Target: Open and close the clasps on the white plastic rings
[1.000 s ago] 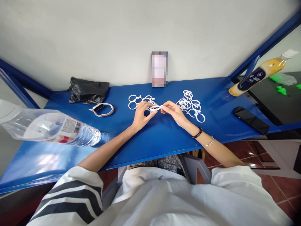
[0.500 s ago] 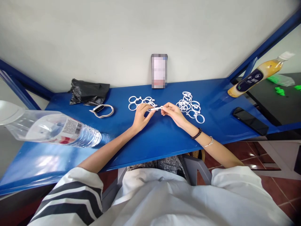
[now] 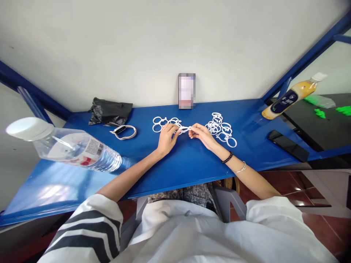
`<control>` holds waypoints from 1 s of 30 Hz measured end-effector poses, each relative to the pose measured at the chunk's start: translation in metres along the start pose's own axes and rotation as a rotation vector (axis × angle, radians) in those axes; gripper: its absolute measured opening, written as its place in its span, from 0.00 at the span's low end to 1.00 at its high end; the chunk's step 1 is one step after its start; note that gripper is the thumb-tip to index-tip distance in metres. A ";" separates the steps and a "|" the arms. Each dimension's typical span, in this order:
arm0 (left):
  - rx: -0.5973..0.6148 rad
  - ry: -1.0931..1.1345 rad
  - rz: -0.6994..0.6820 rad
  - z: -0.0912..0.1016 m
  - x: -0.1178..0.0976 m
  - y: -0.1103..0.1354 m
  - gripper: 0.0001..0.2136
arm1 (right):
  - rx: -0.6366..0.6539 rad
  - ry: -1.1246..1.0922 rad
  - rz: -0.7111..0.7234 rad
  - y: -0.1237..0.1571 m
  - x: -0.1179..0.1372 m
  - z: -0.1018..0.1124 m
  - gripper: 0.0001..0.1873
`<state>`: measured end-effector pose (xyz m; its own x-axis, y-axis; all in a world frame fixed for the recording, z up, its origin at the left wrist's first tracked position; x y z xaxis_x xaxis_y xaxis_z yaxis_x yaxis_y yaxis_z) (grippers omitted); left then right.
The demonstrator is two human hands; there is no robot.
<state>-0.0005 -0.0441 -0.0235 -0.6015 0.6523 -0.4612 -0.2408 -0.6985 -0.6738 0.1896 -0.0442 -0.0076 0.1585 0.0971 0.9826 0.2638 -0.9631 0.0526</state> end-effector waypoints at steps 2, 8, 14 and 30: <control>-0.001 -0.010 0.005 -0.001 -0.002 -0.001 0.14 | 0.000 0.008 -0.001 -0.001 0.000 0.001 0.17; -0.032 0.077 -0.010 -0.006 -0.015 -0.009 0.14 | -0.034 0.010 0.037 -0.003 0.002 0.006 0.15; 0.029 0.283 0.179 -0.021 -0.029 -0.025 0.19 | -0.112 -0.019 0.090 -0.004 0.007 0.012 0.14; 0.096 1.023 0.620 -0.058 -0.024 -0.027 0.23 | -0.190 0.039 0.078 -0.008 0.003 0.016 0.13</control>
<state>0.0644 -0.0238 -0.0272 0.2379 0.0981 -0.9663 -0.2062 -0.9671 -0.1490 0.2032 -0.0326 -0.0075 0.1332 0.0140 0.9910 0.0672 -0.9977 0.0051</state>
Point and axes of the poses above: each hand's wrist, its own y-axis away from the middle knuckle, its own z-axis out of the back of the hand, x = y × z, the point moved 1 cm from there along -y, towards the middle knuckle
